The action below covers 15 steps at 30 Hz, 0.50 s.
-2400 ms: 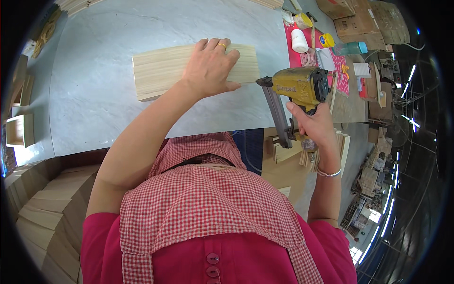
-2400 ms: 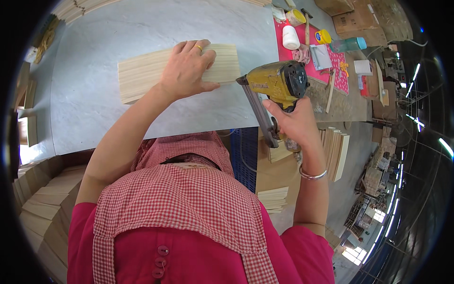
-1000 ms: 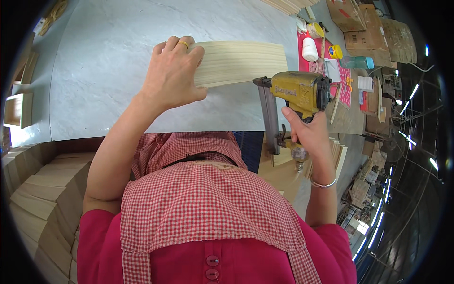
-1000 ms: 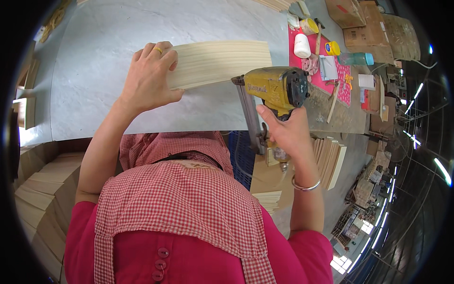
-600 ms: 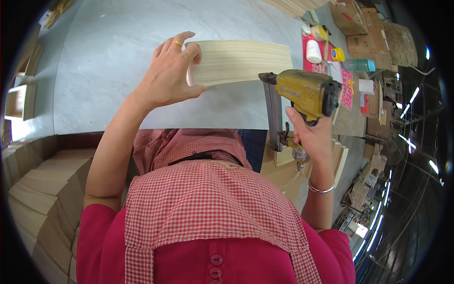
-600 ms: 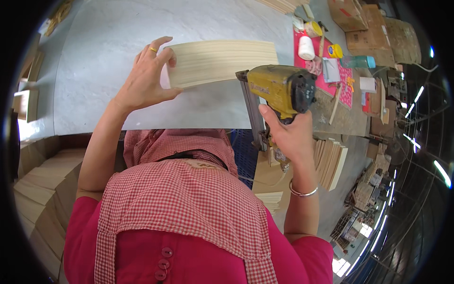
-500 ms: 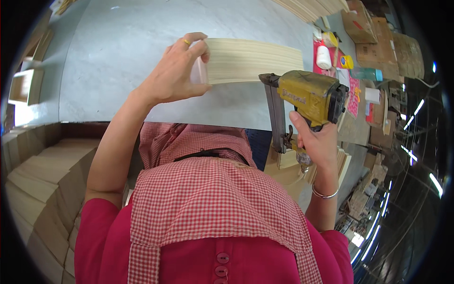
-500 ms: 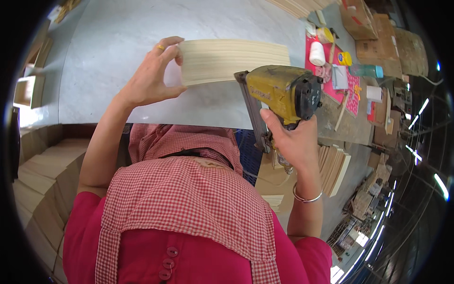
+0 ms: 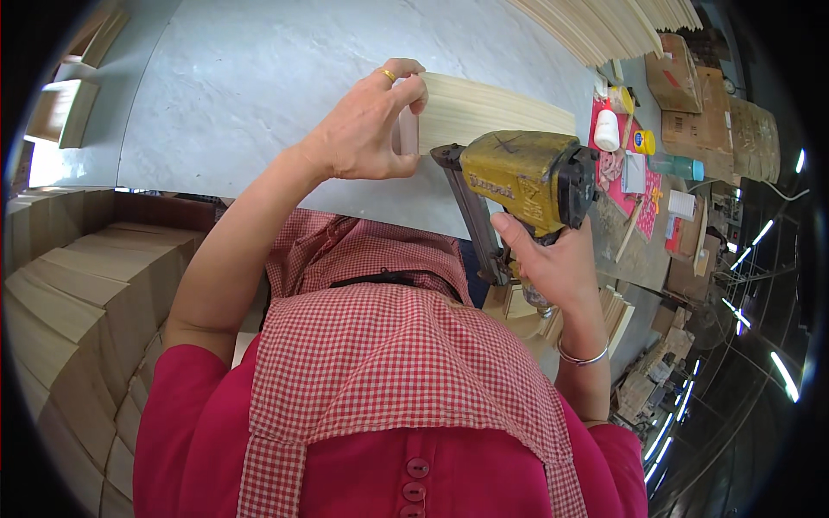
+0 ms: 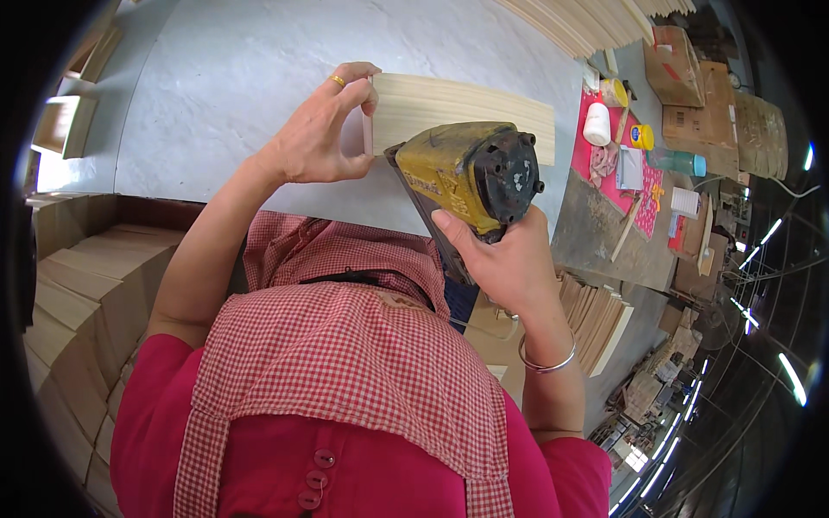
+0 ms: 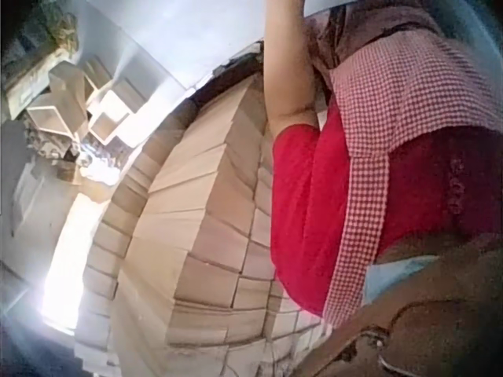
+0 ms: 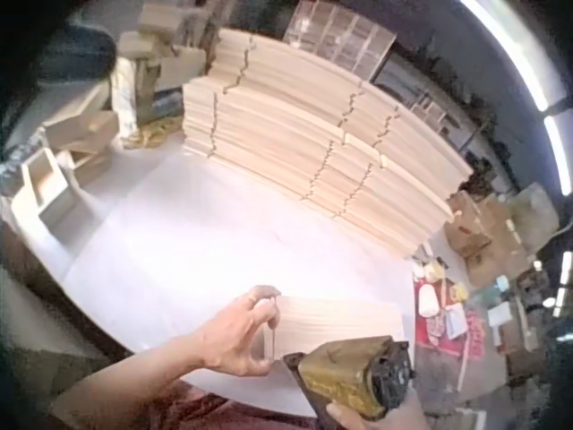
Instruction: The person assembles small wooden boxes by applying glue to the edges of a rectangular frame and attaching a wooden base. They use a pneumatic nail gun to secure the base to the frame and then place the finished box on a stack of completed units.
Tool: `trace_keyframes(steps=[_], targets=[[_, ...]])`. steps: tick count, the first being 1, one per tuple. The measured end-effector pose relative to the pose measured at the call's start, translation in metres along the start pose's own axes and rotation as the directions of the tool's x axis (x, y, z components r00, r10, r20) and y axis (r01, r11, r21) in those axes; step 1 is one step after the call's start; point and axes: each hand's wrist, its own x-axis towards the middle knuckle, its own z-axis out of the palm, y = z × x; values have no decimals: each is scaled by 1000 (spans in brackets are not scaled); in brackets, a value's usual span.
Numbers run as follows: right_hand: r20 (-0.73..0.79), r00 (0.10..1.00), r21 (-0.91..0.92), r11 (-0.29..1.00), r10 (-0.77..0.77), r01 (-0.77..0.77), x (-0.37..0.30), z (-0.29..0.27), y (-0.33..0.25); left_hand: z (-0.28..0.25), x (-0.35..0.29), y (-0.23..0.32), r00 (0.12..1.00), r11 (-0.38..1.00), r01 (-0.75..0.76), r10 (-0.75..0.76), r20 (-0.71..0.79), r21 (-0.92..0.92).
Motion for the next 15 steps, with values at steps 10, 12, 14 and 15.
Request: trace_keyframes(steps=[10,12,14,15], targets=[[26,999,-150,988,-34,38,8,-5,-12,0,2,-5,999,999,-35,35,-11,-15],[49,996,-187,979,-71,79,12,-8,-16,0,2,-5,999,999,-38,38,-10,-17],[75,997,-200,980,2,13,13,-12,-27,0,1,-5,999,999,-37,37,-9,-19],[91,995,-209,978,38,-18,14,-12,-30,0,1,-4,999,999,-33,33,-10,-21]])
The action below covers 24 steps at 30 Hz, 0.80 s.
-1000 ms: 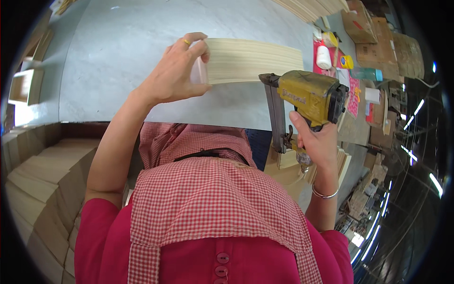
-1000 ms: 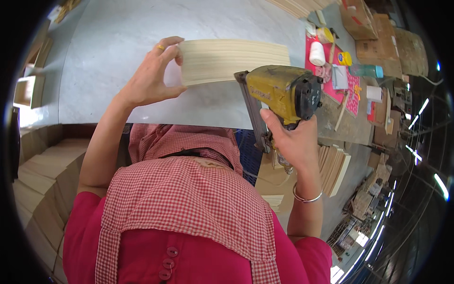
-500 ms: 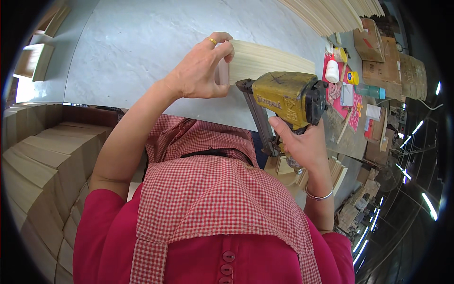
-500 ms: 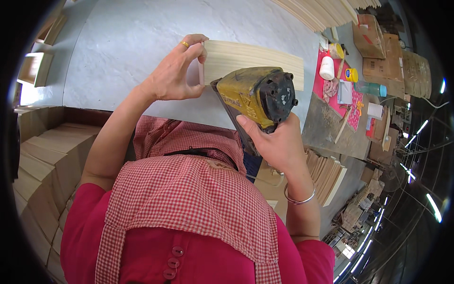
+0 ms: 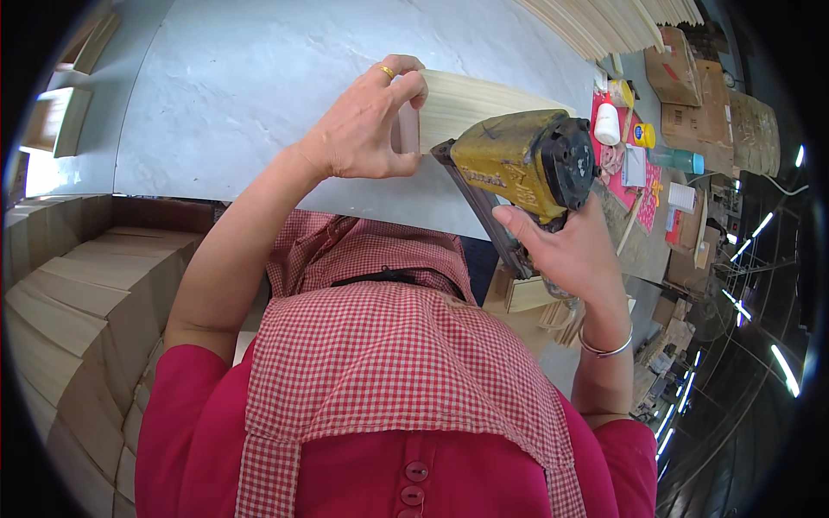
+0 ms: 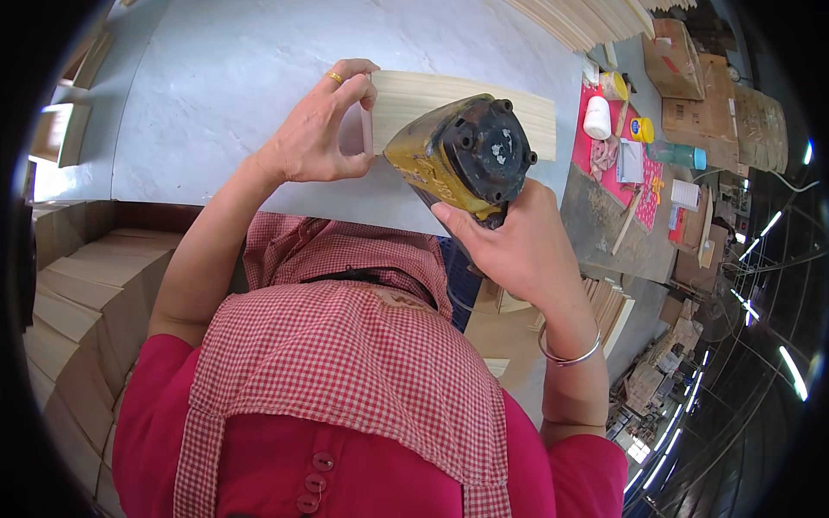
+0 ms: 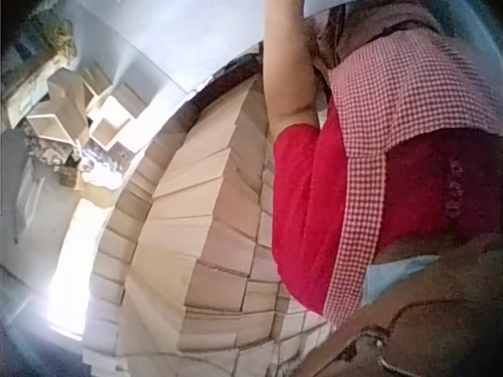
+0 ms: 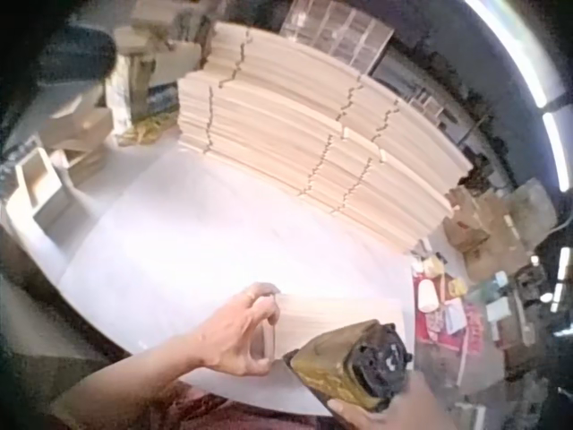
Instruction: The person assembles small wooden boxes by applying glue to the edges of a rectangular frame and attaching a wooden base. They use a pneumatic nail gun to secure the base to the frame and then place the finished box on a stack of completed units.
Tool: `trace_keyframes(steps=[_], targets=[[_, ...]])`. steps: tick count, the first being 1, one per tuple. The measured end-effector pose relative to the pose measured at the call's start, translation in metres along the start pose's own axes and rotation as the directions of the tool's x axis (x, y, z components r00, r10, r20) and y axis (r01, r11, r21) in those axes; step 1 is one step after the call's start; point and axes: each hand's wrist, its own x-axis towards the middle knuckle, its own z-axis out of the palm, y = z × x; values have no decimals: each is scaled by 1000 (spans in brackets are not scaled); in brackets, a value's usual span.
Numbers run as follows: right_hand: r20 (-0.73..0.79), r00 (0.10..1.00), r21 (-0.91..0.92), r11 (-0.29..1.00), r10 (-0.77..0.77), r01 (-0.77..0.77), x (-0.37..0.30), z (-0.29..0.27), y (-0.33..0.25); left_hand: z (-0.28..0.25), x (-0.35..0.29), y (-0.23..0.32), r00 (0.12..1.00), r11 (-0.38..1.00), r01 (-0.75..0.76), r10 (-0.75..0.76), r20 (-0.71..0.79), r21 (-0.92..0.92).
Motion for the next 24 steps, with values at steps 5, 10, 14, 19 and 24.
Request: trace_keyframes(steps=[5,10,14,19,24], targets=[[-65,990,-11,992,-128,127,5,1,11,2,-1,1,1000,1000,13,-13,1,10],[-46,983,-47,984,-176,174,8,-5,3,0,-1,1,1000,1000,-3,2,-31,-13],[-137,951,-118,958,-277,261,-6,-6,12,4,-32,23,956,960,155,-86,-282,233],[-163,983,55,993,-90,100,-21,-14,38,32,-96,68,857,887,439,-365,-365,144],[-145,987,65,996,69,-61,-23,-20,57,29,-64,40,839,931,244,-344,-423,-273]])
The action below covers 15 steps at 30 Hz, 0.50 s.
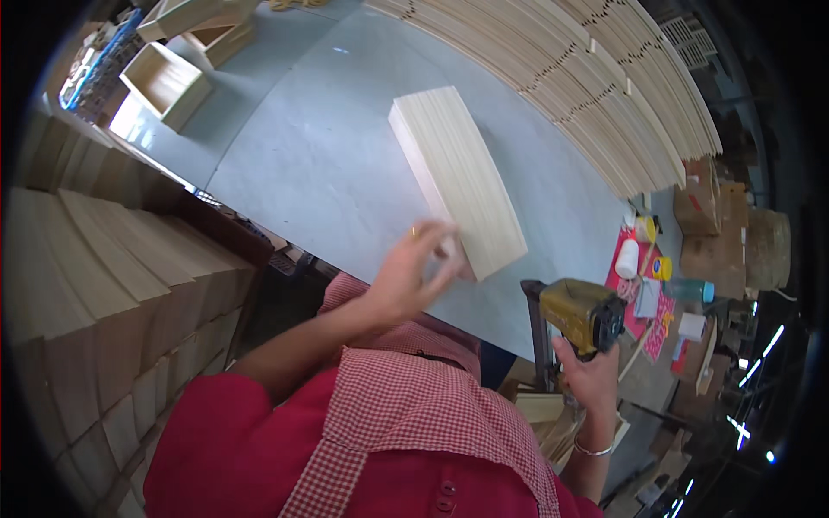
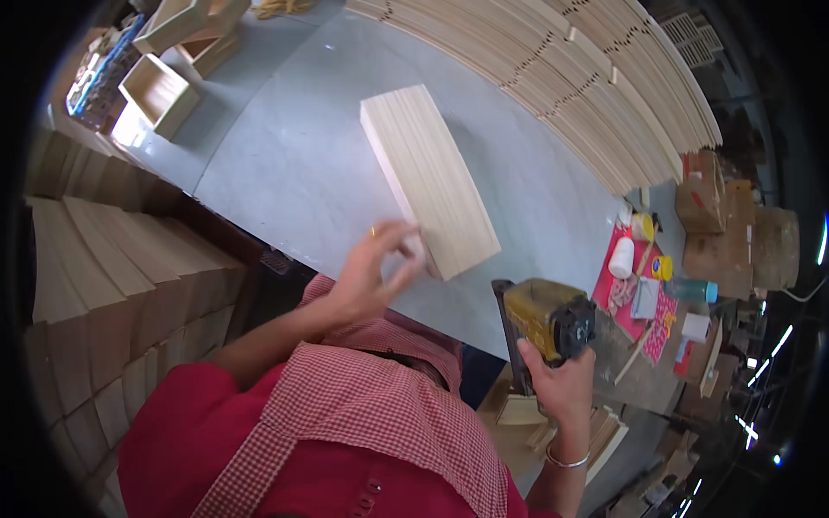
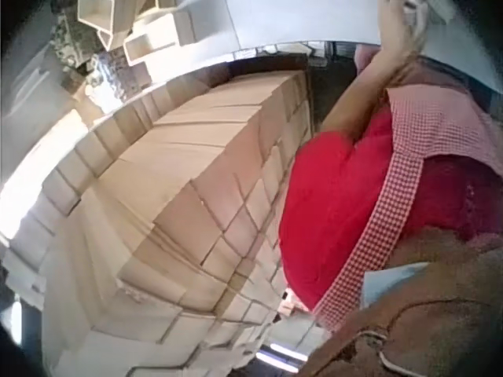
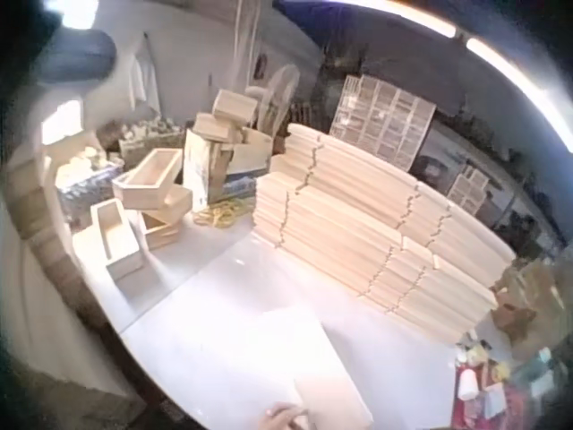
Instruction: The person assembles small wooden boxes by applying glue to the edges of a rectangular frame and attaching a wooden base. They use a pneumatic nail gun to secure the base to the frame and then place the finished box on a stack of completed units.
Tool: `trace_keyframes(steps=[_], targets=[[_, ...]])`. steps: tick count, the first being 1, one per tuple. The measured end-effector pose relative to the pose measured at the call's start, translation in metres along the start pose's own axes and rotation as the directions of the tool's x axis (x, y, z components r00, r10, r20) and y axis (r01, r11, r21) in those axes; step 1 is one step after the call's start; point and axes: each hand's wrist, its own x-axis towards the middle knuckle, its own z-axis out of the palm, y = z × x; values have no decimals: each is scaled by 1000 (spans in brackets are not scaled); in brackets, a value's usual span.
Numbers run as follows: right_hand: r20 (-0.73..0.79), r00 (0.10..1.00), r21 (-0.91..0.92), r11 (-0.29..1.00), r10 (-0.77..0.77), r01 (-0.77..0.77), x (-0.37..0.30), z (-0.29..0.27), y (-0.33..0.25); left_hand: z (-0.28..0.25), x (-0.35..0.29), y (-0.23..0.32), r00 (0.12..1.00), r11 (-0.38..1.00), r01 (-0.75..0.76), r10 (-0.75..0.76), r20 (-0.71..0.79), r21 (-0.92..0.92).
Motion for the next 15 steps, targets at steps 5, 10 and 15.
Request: trace_keyframes(steps=[5,10,15], targets=[[0,998,100,993,-68,67,-2,7,16,-48,127,-26,880,987,85,-9,-476,138],[50,995,76,994,-82,78,4,12,4,-80,188,-76,966,832,185,-56,-253,523],[15,989,103,984,-147,145,1,26,9,-81,185,-55,965,835,218,-106,-240,506]])
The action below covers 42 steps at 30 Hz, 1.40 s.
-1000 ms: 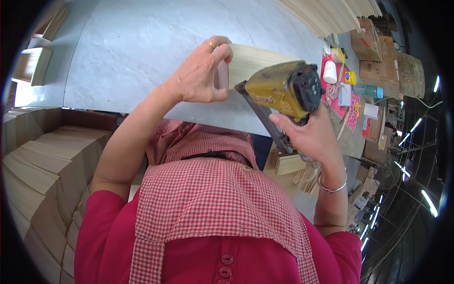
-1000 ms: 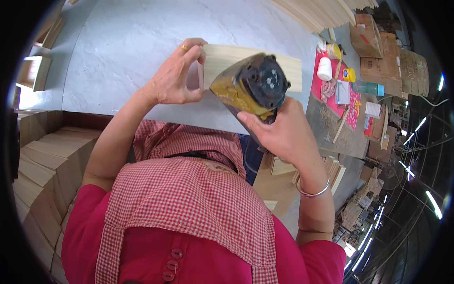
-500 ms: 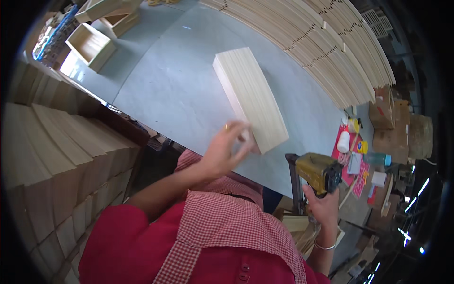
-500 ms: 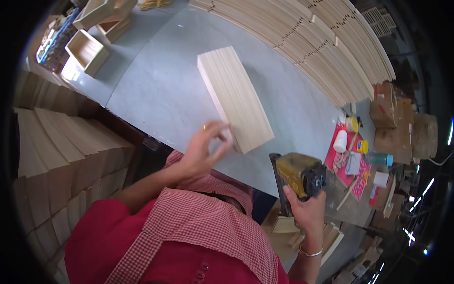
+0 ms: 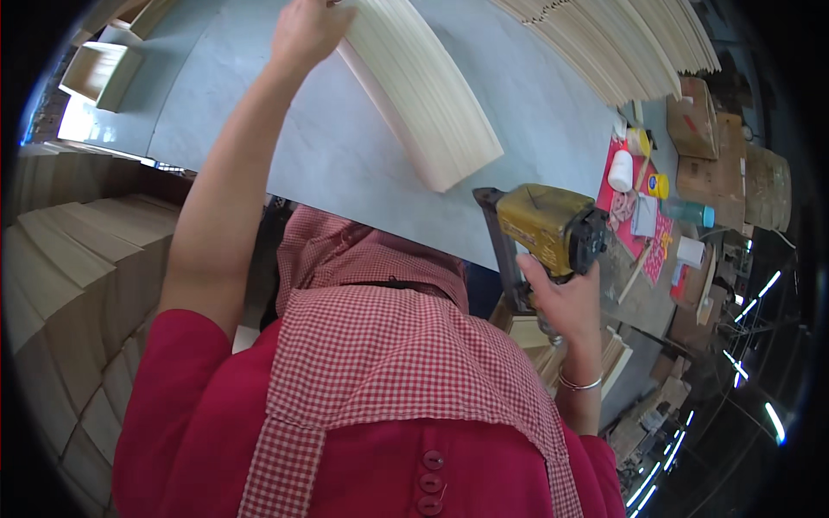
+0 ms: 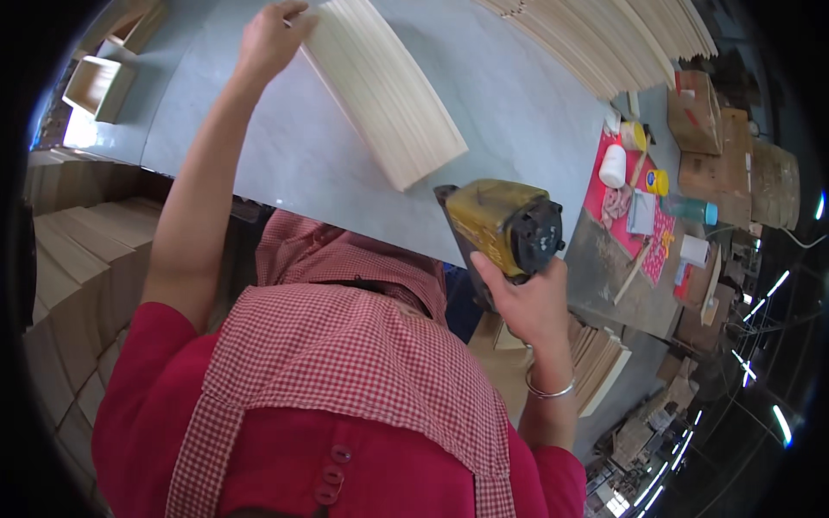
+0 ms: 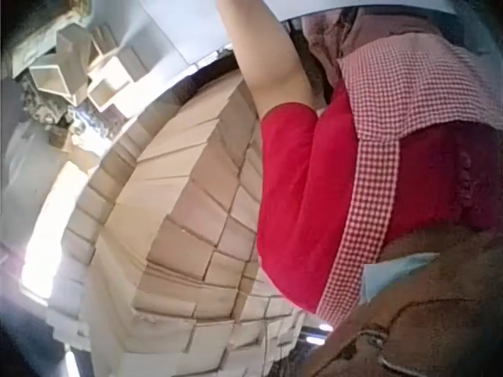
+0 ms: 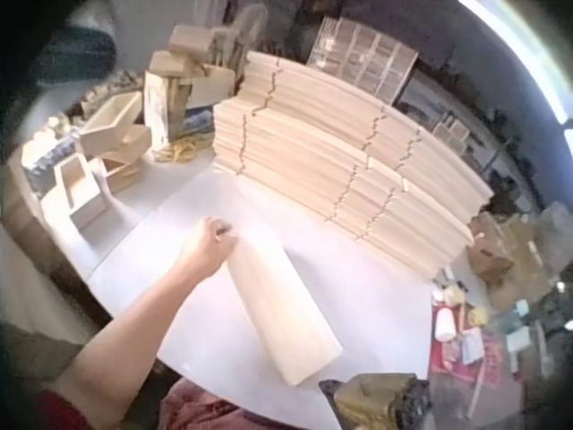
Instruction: The person assembles small wooden boxes by applying glue to the edges of a rectangular frame and attaching a wooden base. They use a pneumatic nail gun to secure the base to the frame and then place the finished box on a stack of completed units.
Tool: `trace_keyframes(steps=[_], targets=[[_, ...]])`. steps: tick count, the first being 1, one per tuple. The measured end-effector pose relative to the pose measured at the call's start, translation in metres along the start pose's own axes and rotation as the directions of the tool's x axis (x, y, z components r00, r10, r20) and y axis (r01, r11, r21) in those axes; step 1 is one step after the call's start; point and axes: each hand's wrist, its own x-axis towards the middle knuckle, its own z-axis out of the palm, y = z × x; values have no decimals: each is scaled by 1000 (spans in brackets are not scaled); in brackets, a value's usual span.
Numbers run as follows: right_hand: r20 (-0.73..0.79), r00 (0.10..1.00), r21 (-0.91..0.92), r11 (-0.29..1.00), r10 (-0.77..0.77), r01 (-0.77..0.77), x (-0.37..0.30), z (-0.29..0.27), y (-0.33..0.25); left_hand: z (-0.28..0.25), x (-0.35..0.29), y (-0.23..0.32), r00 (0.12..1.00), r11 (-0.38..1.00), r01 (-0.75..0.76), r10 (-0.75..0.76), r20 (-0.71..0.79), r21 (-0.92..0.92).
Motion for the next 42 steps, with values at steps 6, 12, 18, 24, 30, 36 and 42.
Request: trace_keyframes(steps=[6,12,18,24,30,36,42], targets=[[-30,999,147,988,43,-38,-12,26,8,12,1,-11,973,980,-183,193,-125,83],[-72,997,224,973,-30,45,-11,40,15,8,-3,2,979,981,-131,151,-138,145],[-59,998,248,968,-28,42,-13,45,25,8,-1,-1,980,979,-126,148,-131,161],[-61,995,280,956,-73,88,-11,50,35,14,-7,-11,975,990,-113,127,-180,88],[-48,998,303,951,-50,63,-8,46,35,26,-26,-3,966,997,-67,76,-246,46],[27,998,314,947,59,-64,-5,40,35,36,-45,19,923,968,-60,147,-357,242],[69,994,303,947,88,-105,0,23,27,40,-41,13,923,937,-36,164,-348,346]])
